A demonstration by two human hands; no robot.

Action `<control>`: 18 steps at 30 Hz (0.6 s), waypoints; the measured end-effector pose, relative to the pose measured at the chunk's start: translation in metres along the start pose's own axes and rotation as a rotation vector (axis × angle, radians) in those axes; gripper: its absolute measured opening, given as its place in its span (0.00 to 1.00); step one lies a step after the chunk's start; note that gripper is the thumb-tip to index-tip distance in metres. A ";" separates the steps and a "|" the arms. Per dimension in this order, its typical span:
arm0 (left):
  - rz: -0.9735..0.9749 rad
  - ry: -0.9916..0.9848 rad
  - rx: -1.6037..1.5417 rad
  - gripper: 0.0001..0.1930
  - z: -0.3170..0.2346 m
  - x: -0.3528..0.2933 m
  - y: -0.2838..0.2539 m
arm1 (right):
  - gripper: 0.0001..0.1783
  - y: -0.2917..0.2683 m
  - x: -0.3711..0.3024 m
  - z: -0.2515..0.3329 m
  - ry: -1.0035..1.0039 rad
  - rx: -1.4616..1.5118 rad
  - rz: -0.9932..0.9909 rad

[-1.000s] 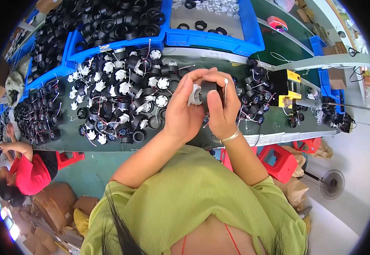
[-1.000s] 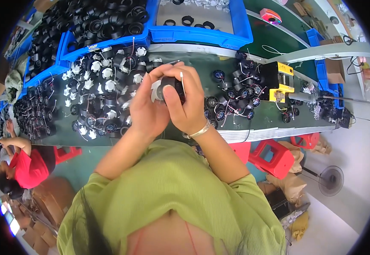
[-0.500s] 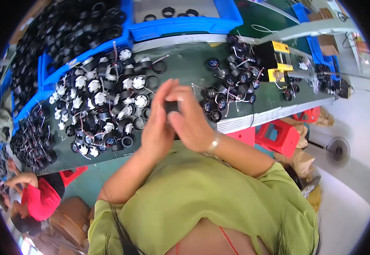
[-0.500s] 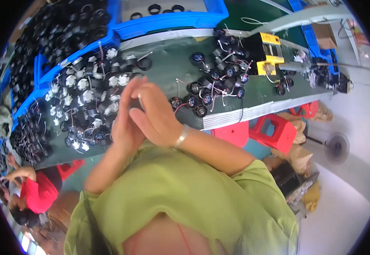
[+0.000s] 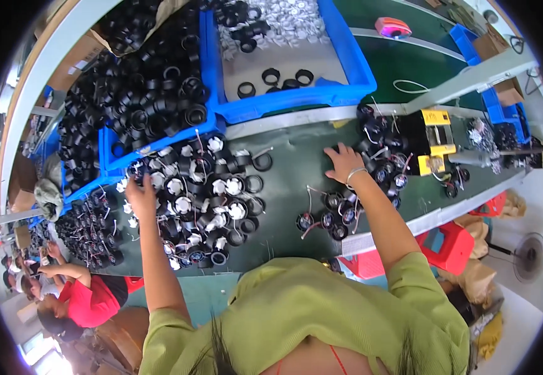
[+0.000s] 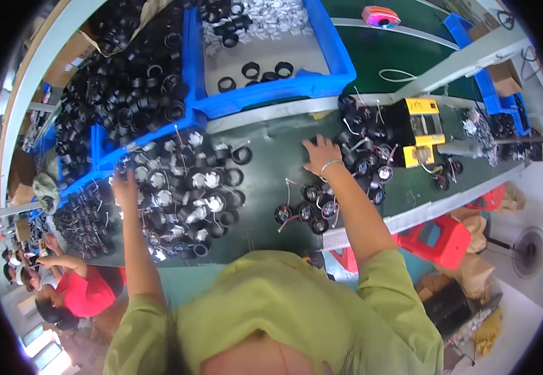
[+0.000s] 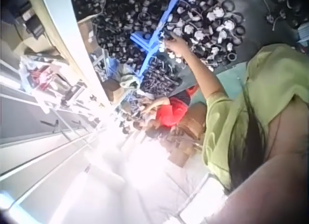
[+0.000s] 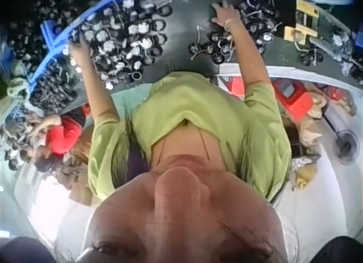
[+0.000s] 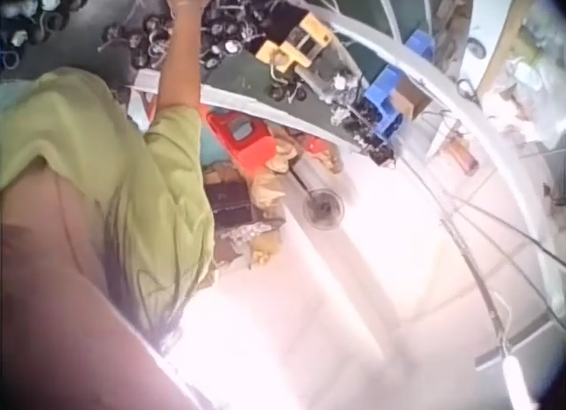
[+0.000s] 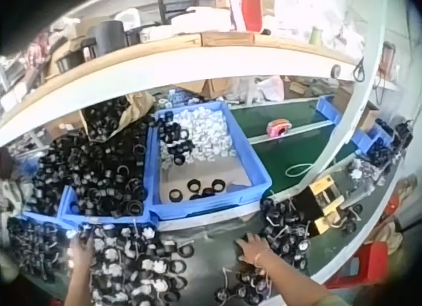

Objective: The person assembles small electrical motors into plastic housings with impellers by hand at an industrial workbench.

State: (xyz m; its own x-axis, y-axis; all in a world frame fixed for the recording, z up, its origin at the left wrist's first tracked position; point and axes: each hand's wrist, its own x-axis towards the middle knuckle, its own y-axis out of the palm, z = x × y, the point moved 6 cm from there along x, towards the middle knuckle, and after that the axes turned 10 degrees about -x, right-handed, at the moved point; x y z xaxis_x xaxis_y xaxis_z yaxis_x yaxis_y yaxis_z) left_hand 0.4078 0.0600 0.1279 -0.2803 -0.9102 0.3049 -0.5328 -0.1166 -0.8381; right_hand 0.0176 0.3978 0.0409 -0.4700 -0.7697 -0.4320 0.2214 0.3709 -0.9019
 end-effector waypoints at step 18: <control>0.272 0.913 0.699 0.09 -0.291 0.173 0.334 | 0.28 -0.063 -0.015 -0.024 -0.105 0.903 -0.342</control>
State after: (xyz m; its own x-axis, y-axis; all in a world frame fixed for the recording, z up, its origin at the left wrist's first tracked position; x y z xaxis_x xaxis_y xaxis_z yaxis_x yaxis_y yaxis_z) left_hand -0.0513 -0.0208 0.0324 -0.9351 -0.3509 0.0505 0.1061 -0.4129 -0.9046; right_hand -0.0097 0.3980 0.1039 -0.5617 -0.8208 -0.1044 0.6801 -0.3862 -0.6232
